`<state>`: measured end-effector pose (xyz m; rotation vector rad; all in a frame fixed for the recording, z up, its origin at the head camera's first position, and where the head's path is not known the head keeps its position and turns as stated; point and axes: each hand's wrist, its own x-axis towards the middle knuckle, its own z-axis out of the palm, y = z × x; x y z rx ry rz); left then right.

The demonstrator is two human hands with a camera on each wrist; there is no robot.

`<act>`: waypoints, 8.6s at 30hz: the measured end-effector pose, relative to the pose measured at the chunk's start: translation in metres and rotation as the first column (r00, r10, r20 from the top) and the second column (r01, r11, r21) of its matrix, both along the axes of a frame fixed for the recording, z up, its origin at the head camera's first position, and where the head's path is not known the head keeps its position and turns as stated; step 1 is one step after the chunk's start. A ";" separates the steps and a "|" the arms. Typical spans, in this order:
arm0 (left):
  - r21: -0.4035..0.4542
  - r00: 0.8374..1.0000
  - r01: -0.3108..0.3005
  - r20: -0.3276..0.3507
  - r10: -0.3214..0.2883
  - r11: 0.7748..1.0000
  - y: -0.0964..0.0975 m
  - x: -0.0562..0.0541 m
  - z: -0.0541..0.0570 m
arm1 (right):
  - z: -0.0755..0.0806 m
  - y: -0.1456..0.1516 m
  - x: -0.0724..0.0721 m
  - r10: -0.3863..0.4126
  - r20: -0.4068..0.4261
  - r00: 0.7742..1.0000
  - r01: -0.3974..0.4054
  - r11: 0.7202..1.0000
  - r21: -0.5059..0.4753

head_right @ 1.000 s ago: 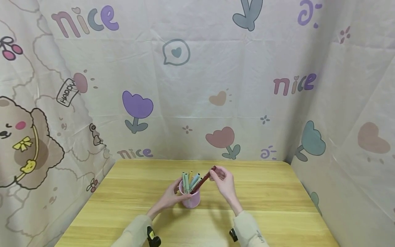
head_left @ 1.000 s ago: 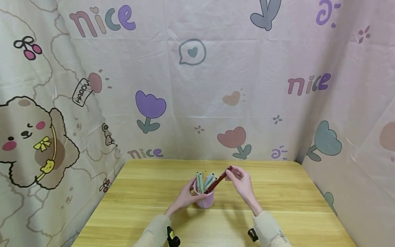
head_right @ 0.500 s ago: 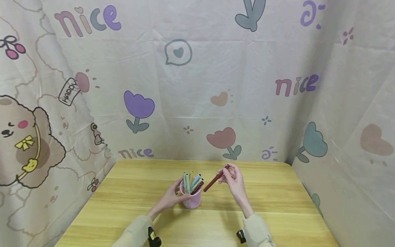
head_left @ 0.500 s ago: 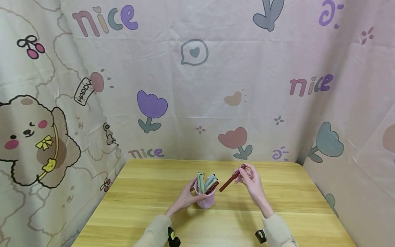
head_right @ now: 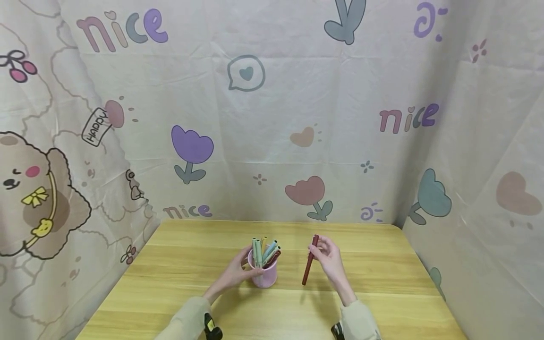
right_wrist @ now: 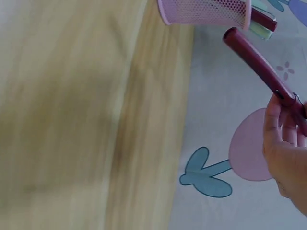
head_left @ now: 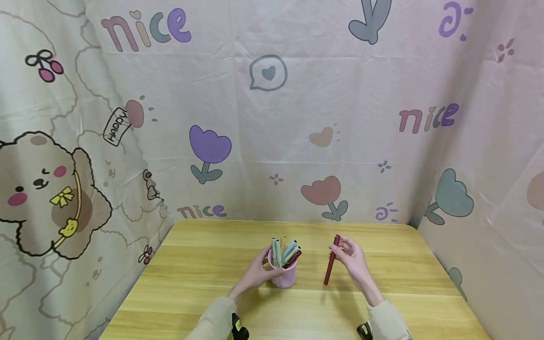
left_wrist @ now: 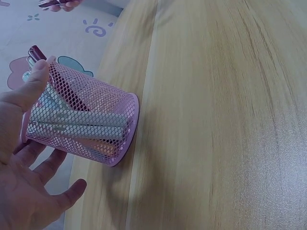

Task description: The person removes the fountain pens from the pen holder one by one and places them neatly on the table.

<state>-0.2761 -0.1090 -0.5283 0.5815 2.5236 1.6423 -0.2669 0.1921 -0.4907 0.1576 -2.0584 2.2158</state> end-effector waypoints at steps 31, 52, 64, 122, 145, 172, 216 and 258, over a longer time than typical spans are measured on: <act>0.016 1.000 -0.004 0.006 0.003 1.000 0.001 -0.001 -0.003 | -0.073 0.003 0.007 0.054 0.230 0.972 -0.111 0.964 0.241; 0.008 1.000 -0.006 0.012 0.005 1.000 0.000 0.000 -0.006 | -0.078 -0.006 0.005 0.090 0.172 0.981 -0.160 0.877 0.453; 0.003 1.000 0.005 0.004 -0.005 1.000 0.000 -0.001 -0.007 | -0.075 -0.005 0.006 0.126 0.191 0.973 -0.202 0.864 0.461; 0.018 0.999 -0.007 0.051 0.006 1.000 0.000 -0.002 -0.007 | -0.043 -0.053 0.002 -0.007 -0.040 0.999 0.019 0.951 0.308; 0.032 1.000 0.000 0.028 -0.001 0.999 0.001 -0.001 -0.004 | -0.032 -0.088 -0.008 -0.079 -0.098 0.992 0.109 0.931 0.349; 0.039 0.999 0.001 0.045 -0.003 0.999 0.000 0.001 -0.001 | -0.011 -0.074 0.000 -0.081 -0.124 0.989 0.100 0.983 0.155; 0.048 1.000 0.003 0.028 -0.004 0.999 0.000 -0.001 -0.003 | -0.033 0.013 0.008 -0.048 0.147 0.988 0.069 0.987 -0.143; 0.057 1.000 -0.004 0.031 0.003 0.998 0.000 -0.001 -0.006 | -0.078 0.016 0.008 0.001 0.230 0.973 -0.068 0.956 0.284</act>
